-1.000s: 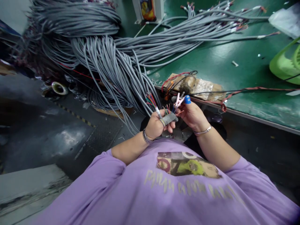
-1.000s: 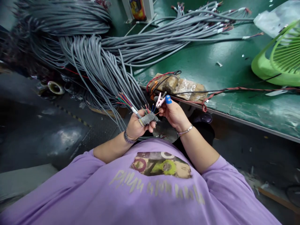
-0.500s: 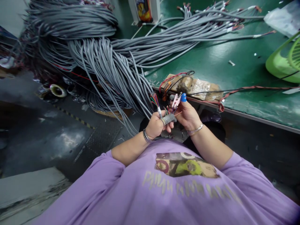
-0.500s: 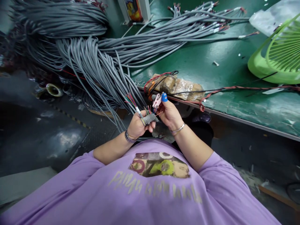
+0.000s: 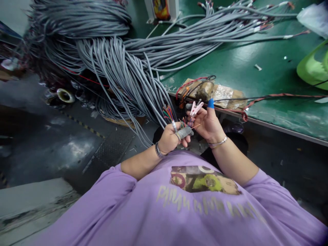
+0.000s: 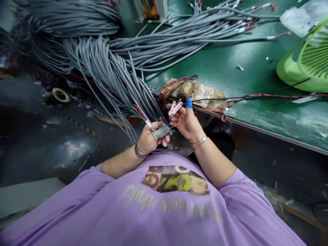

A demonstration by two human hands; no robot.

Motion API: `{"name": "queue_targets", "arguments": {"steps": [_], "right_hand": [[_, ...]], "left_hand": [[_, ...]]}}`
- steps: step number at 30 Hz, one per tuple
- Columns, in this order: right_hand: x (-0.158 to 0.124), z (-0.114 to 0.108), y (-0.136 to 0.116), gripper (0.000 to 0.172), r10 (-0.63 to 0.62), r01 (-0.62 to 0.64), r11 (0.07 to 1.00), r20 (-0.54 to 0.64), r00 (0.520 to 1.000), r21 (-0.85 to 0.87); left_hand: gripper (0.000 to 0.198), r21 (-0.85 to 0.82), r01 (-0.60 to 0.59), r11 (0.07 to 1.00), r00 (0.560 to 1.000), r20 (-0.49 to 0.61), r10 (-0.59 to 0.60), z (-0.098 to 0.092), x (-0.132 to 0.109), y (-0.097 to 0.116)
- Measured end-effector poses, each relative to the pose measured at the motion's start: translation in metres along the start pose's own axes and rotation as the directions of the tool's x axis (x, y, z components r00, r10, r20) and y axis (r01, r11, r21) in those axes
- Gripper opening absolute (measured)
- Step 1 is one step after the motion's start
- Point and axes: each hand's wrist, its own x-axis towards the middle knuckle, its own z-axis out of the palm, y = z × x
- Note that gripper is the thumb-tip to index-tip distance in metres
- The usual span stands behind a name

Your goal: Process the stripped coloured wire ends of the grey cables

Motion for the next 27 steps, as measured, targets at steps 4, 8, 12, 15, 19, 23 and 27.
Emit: {"name": "queue_targets", "arguments": {"steps": [4, 8, 12, 15, 19, 23, 27], "right_hand": [[0.002, -0.002, 0.0, 0.074, -0.026, 0.027, 0.999, 0.017, 1.0, -0.046], [0.006, -0.002, -0.001, 0.062, -0.079, 0.079, 0.994, 0.002, 0.997, -0.072], [0.009, -0.001, 0.002, 0.063, -0.098, 0.097, 0.993, -0.014, 0.995, -0.065], [0.013, 0.0, 0.005, 0.062, -0.099, 0.098, 0.995, -0.038, 0.994, -0.021], [0.016, 0.0, 0.009, 0.064, -0.133, 0.131, 0.991, -0.053, 0.99, -0.042], [0.013, 0.0, 0.01, 0.067, -0.089, 0.089, 0.996, -0.05, 0.995, 0.003], [0.008, 0.002, 0.005, 0.065, 0.014, -0.006, 0.994, -0.071, 0.997, 0.109]], "left_hand": [[0.046, 0.006, -0.019, 1.0, 1.0, -0.023, 0.019, 0.0, 0.0, 0.0], [0.048, -0.012, -0.036, 0.999, 0.999, -0.033, 0.035, 0.001, 0.007, 0.001], [0.048, -0.042, -0.028, 0.999, 0.999, -0.038, 0.026, 0.004, 0.015, 0.002], [0.046, -0.049, -0.036, 0.998, 0.999, -0.032, 0.035, 0.005, 0.018, 0.001], [0.044, -0.04, -0.019, 0.999, 1.0, -0.02, 0.018, 0.003, 0.019, -0.002], [0.045, -0.042, -0.013, 0.999, 1.0, -0.005, 0.013, 0.003, 0.018, -0.001], [0.046, -0.034, -0.02, 0.999, 1.0, 0.001, 0.02, 0.003, 0.012, 0.001]]}}
